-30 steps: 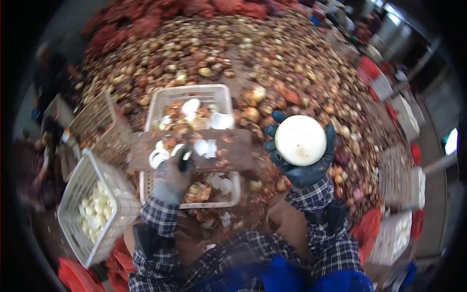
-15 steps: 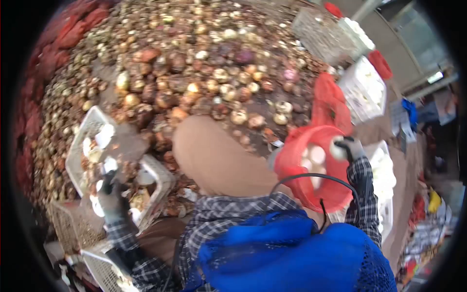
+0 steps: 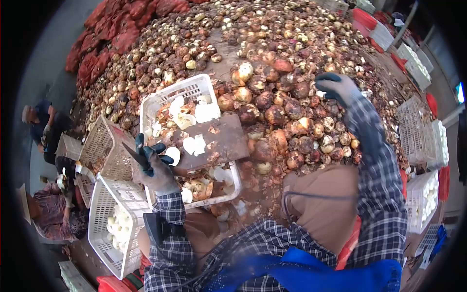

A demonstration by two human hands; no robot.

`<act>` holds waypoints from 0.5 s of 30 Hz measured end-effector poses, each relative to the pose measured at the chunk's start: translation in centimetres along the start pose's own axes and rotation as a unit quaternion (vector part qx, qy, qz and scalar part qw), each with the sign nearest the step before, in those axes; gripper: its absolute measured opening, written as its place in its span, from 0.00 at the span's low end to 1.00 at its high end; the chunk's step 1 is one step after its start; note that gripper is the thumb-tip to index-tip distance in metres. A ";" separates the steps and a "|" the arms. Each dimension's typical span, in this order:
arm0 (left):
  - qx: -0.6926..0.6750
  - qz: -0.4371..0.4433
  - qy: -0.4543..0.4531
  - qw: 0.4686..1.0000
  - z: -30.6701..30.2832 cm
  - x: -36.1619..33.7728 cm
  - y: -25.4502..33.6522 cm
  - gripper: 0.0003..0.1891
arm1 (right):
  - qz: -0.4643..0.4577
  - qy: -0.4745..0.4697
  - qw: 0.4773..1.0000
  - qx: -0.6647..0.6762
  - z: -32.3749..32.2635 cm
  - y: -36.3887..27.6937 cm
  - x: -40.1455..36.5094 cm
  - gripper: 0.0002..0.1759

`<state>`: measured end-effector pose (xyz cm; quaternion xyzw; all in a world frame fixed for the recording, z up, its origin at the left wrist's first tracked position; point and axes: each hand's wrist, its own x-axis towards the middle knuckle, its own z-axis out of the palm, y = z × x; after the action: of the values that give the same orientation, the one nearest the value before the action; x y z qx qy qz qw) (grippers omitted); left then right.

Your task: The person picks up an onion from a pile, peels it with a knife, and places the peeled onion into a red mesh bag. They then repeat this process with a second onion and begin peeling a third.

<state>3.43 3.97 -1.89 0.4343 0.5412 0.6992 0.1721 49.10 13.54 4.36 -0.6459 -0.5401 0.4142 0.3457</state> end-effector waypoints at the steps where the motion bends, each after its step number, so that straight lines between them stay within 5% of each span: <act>1: 0.050 0.031 0.008 0.998 0.5 -0.3 -0.2 0.24 | 0.034 0.000 0.999 0.018 1.4 1.3 3.5 0.21; 4: -0.013 -0.056 -0.057 0.997 1.3 -2.9 -3.7 0.23 | 0.064 0.079 0.995 -0.023 5.2 6.7 11.0 0.17; 5: 0.028 -0.135 -0.057 0.989 1.7 -3.8 -4.2 0.21 | 0.087 0.099 0.986 -0.101 6.0 9.0 12.6 0.23; 9: 0.020 -0.185 -0.057 0.981 1.2 -5.5 -8.7 0.18 | 0.145 0.046 0.919 -0.363 8.0 18.2 15.1 0.32; 11: -0.049 -0.246 -0.049 0.967 1.0 -4.7 -6.9 0.20 | 0.185 -0.009 0.922 -0.340 7.9 22.4 15.1 0.26; 12: -0.068 -0.237 -0.082 0.966 0.9 -4.6 -5.9 0.21 | 0.251 0.070 0.938 -0.229 8.6 26.6 15.8 0.21; 13: -0.091 -0.224 -0.113 0.964 1.1 -4.2 -4.7 0.22 | 0.380 -0.017 0.924 0.038 9.9 22.6 13.5 0.18; 15: -0.061 -0.265 -0.122 0.955 2.7 -3.8 -2.5 0.23 | 0.328 -0.148 0.932 -0.050 12.9 16.4 9.9 0.18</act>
<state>7.13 3.82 -5.59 0.3460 0.5677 0.6020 0.4423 44.85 20.34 -17.33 -0.7347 -0.3630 0.5683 0.0737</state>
